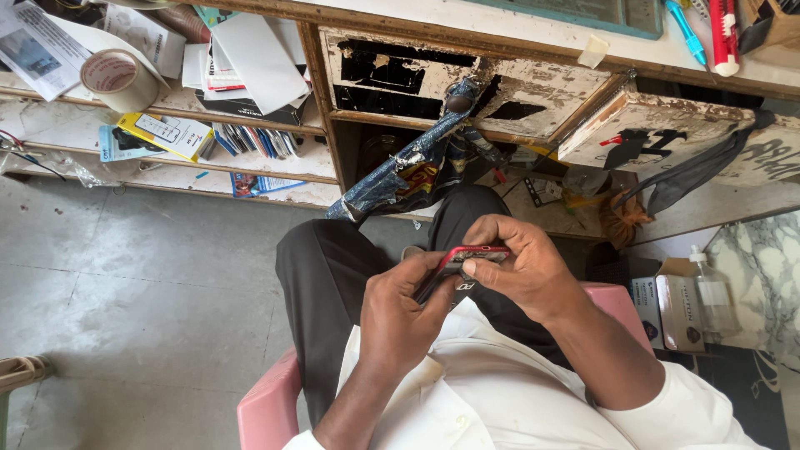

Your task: The person holds a disassembled smartphone and manipulates internal components, including the battery and circuit board. They repeatedly open and close the device, adjust parts with their fingers, and place the phone on a workbench.

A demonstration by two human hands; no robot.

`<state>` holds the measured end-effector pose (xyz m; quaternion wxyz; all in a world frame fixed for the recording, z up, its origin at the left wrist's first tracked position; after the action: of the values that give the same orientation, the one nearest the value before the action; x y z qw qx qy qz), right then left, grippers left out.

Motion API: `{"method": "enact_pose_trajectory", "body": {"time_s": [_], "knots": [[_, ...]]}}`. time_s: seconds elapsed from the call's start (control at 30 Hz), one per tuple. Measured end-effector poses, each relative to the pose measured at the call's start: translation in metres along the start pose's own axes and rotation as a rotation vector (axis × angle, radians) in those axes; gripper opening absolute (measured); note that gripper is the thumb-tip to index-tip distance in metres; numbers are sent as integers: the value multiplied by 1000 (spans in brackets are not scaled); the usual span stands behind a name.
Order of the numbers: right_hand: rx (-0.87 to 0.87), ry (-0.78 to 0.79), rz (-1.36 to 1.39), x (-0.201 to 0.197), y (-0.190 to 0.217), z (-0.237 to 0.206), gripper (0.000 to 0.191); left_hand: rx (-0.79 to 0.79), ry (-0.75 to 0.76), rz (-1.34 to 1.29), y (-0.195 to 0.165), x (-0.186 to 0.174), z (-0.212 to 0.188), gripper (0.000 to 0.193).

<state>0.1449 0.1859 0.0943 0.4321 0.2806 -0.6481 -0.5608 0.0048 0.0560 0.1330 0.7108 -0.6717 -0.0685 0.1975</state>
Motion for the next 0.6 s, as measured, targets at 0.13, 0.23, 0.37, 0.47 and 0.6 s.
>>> {"method": "enact_pose_trajectory", "body": {"time_s": [0.13, 0.23, 0.37, 0.47, 0.6], "knots": [[59, -19, -79, -1, 5, 2, 16, -35, 7, -59, 6, -1, 2, 18], [101, -14, -88, 1, 7, 2, 19, -120, 57, -282, 16, 2, 2, 19], [74, 17, -77, 3, 7, 3, 21, -132, 90, -380, 24, 5, 2, 19], [55, 21, -75, 4, 7, 2, 21, -111, 96, -403, 24, 5, 1, 19], [57, 11, -95, 4, 6, 2, 21, -171, 91, -398, 24, 4, 2, 19]]}}
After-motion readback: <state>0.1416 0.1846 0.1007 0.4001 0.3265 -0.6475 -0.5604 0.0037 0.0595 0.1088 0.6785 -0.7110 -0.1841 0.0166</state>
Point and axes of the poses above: each hand's wrist, its own z-axis towards the middle knuckle, its own x-axis out of the palm, y = z × x, the point moved 4 cm from there along z, towards the middle knuckle, and after that the axes turned 7 degrees about y, right-handed, at the moved point
